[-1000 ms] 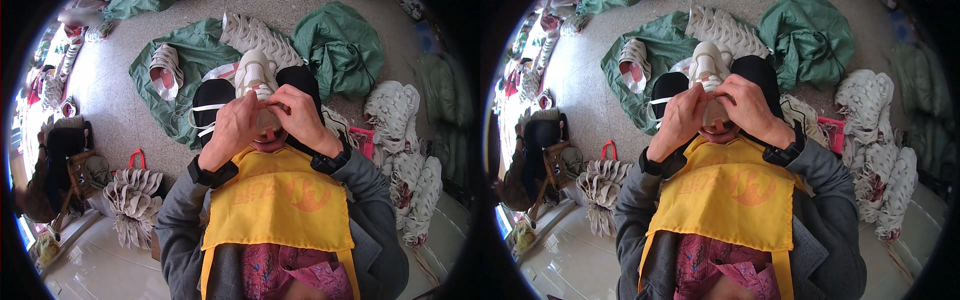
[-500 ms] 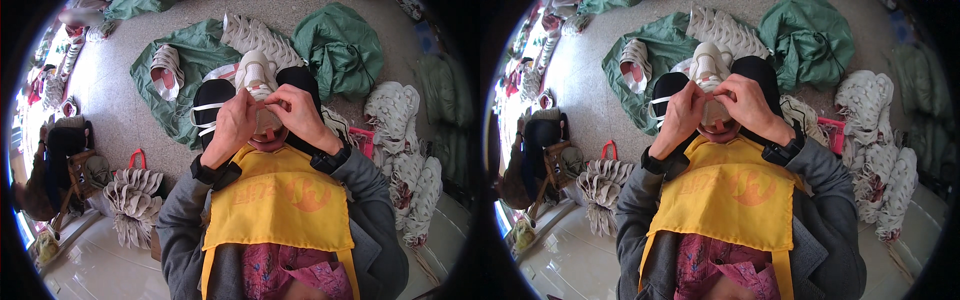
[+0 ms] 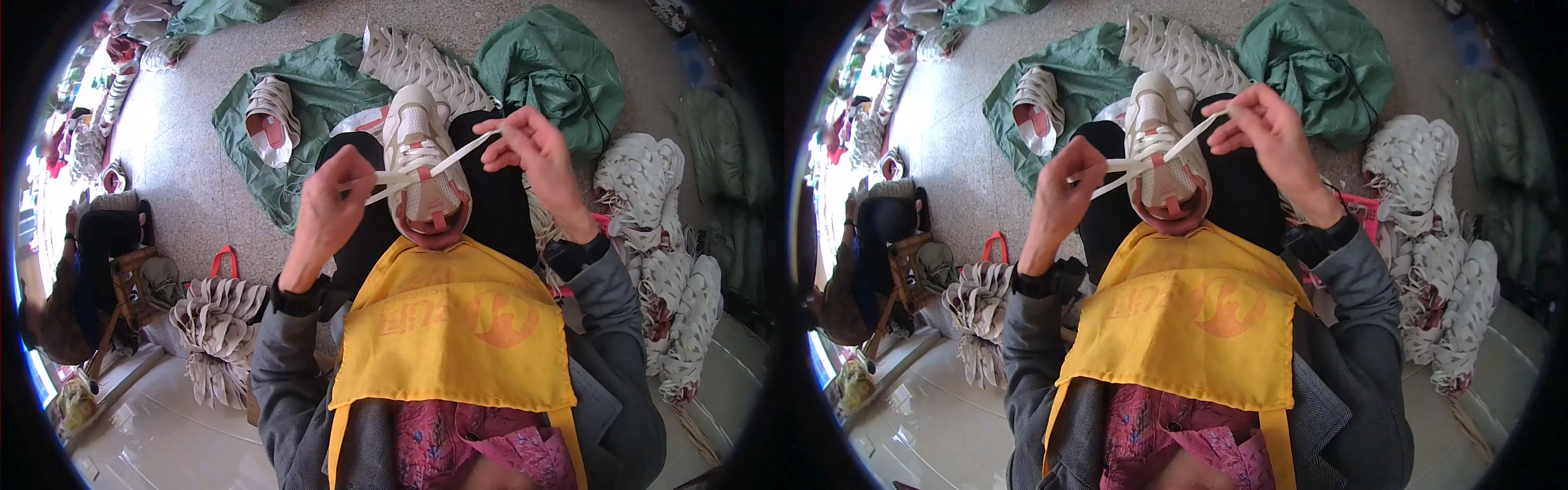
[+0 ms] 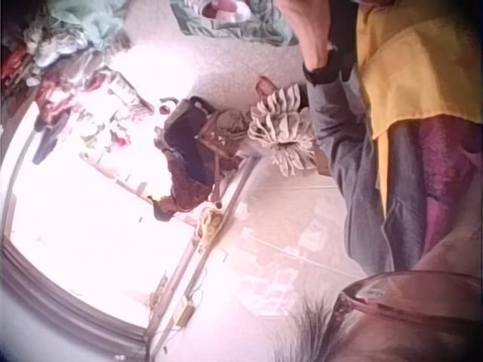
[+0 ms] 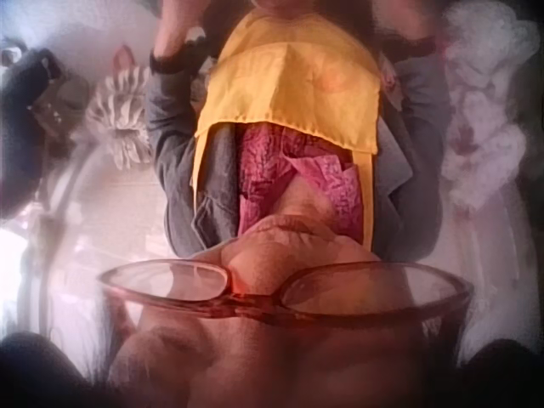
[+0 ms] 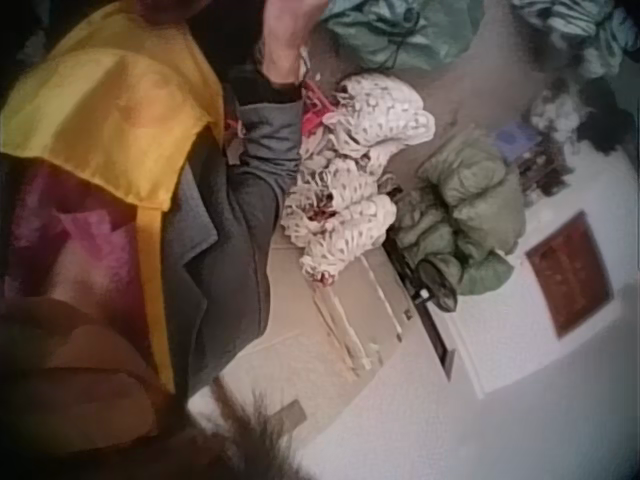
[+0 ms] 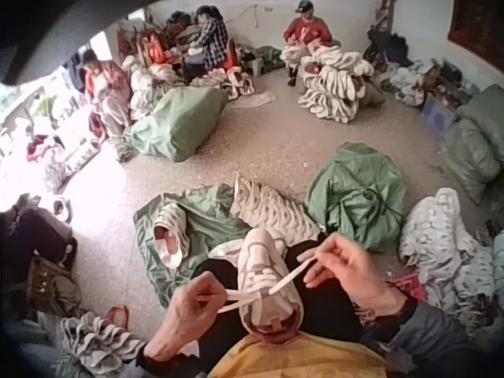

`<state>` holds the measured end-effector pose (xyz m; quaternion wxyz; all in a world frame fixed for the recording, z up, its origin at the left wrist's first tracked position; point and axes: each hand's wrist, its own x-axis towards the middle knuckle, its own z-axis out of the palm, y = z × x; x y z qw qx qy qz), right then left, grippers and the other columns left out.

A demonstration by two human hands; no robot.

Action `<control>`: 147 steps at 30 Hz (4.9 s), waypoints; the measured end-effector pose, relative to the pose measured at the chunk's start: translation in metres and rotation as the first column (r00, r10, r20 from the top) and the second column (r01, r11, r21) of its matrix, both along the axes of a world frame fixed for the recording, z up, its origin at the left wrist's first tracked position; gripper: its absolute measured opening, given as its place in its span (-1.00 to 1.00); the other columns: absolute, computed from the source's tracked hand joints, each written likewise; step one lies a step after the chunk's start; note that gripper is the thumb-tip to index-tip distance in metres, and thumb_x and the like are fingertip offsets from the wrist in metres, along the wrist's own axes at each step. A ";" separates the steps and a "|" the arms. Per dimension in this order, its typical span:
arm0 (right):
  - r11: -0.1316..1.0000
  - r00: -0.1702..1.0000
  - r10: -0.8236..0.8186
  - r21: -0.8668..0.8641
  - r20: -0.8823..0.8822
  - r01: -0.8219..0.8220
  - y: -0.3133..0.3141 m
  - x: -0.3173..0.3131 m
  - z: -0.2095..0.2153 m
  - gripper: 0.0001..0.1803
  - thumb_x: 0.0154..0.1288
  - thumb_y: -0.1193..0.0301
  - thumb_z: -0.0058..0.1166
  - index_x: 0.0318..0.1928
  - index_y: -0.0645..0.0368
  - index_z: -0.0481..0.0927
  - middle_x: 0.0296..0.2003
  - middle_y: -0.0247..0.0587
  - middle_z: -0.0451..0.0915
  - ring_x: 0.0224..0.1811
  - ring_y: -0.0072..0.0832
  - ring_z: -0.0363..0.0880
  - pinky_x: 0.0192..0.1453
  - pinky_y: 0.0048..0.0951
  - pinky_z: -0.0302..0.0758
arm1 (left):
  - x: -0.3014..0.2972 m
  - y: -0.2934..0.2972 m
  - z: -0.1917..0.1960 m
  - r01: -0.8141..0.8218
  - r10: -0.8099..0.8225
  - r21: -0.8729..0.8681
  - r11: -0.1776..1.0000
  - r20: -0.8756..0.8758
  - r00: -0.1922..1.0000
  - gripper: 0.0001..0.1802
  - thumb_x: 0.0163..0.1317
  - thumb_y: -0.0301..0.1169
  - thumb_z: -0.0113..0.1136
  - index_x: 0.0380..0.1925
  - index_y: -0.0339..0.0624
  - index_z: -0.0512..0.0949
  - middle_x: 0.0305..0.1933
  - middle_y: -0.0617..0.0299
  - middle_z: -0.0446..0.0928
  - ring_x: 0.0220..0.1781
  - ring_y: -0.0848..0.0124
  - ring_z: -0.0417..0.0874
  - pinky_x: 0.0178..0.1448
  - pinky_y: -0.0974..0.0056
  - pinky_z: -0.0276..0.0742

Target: The recorder is threading and lacing white athletic shoes during the manufacturing process.

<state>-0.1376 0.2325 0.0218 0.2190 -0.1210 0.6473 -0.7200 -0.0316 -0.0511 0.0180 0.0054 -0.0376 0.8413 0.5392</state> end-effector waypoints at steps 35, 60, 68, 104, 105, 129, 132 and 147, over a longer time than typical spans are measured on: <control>0.851 0.668 0.319 0.513 -0.672 0.109 0.006 0.029 -0.040 -0.76 0.26 0.60 0.29 -0.06 0.21 0.66 -0.23 -0.16 0.69 -0.40 -0.26 0.64 -0.32 -0.34 0.55 | 0.023 0.016 -0.014 0.035 -0.092 -0.325 0.945 -0.164 0.982 -0.86 0.25 -0.60 0.21 -0.32 -0.25 0.42 -0.36 0.02 0.41 -0.28 -0.04 0.51 -0.23 -0.02 0.42; 0.646 0.882 -0.164 0.628 -0.441 0.434 0.192 -0.017 -0.057 -0.83 0.45 0.49 0.17 -0.05 0.24 0.74 -0.36 -0.35 0.71 -0.51 -0.72 0.51 -0.42 -0.61 0.46 | 0.098 -0.113 -0.017 -0.247 0.234 -0.649 0.719 -0.109 0.966 -0.88 0.25 -0.63 0.19 -0.33 -0.30 0.42 -0.38 0.02 0.46 -0.32 0.03 0.53 -0.19 0.03 0.44; 0.570 0.882 -0.188 0.683 -0.432 0.456 0.277 -0.046 -0.084 -0.81 0.48 0.48 0.15 -0.01 0.23 0.74 -0.39 -0.39 0.67 -0.48 -0.71 0.55 -0.39 -0.62 0.51 | 0.157 -0.223 -0.040 -0.434 0.475 -0.589 0.681 -0.095 0.875 -0.89 0.31 -0.52 0.21 -0.35 -0.28 0.46 -0.51 0.20 0.42 -0.47 0.47 0.41 -0.31 0.27 0.39; 0.950 0.983 0.098 0.278 0.157 -0.139 0.050 0.002 -0.036 -0.78 0.49 0.45 0.15 0.01 0.32 0.69 -0.22 -0.30 0.69 -0.29 -0.66 0.63 -0.18 -0.62 0.58 | 0.057 -0.036 -0.026 -0.040 -0.034 0.205 0.978 0.344 0.938 -0.90 0.33 -0.53 0.27 -0.35 -0.23 0.52 -0.45 0.35 0.56 -0.40 0.62 0.53 -0.32 0.43 0.43; 0.942 0.989 0.121 0.304 0.079 -0.140 0.039 0.006 -0.037 -0.81 0.46 0.44 0.18 -0.05 0.29 0.72 -0.27 -0.36 0.67 -0.31 -0.71 0.59 -0.22 -0.63 0.53 | 0.054 -0.025 -0.022 -0.053 -0.060 0.295 0.954 0.362 0.930 -0.89 0.34 -0.53 0.27 -0.35 -0.22 0.51 -0.43 0.38 0.56 -0.38 0.64 0.54 -0.31 0.45 0.43; 0.988 0.999 0.042 0.152 -0.027 -0.038 -0.011 0.021 -0.054 -0.89 0.34 0.62 0.25 -0.14 0.35 0.68 -0.26 -0.32 0.75 -0.21 -0.68 0.71 -0.09 -0.60 0.66 | 0.029 0.011 -0.044 -0.100 0.003 0.578 0.810 0.166 0.986 -0.89 0.46 -0.54 0.20 -0.26 -0.23 0.46 -0.19 0.23 0.65 -0.20 0.53 0.68 -0.07 0.41 0.65; 0.964 0.990 0.045 0.264 -0.134 -0.008 -0.014 0.026 -0.050 -0.89 0.32 0.62 0.28 -0.16 0.32 0.67 -0.27 -0.33 0.75 -0.23 -0.68 0.71 -0.12 -0.59 0.65 | 0.030 0.013 -0.043 -0.114 0.021 0.581 0.806 0.164 0.986 -0.89 0.45 -0.55 0.21 -0.26 -0.23 0.47 -0.17 0.22 0.65 -0.18 0.53 0.69 -0.04 0.40 0.66; 0.936 0.984 0.112 0.347 -0.141 -0.057 -0.024 0.018 -0.045 -0.91 0.28 0.59 0.31 -0.28 0.35 0.63 -0.45 -0.30 0.69 -0.41 -0.72 0.64 -0.33 -0.56 0.56 | 0.031 0.024 -0.049 -0.191 0.139 0.614 0.766 0.132 0.981 -0.91 0.43 -0.58 0.22 -0.26 -0.28 0.48 -0.15 0.18 0.64 -0.16 0.50 0.72 -0.01 0.39 0.68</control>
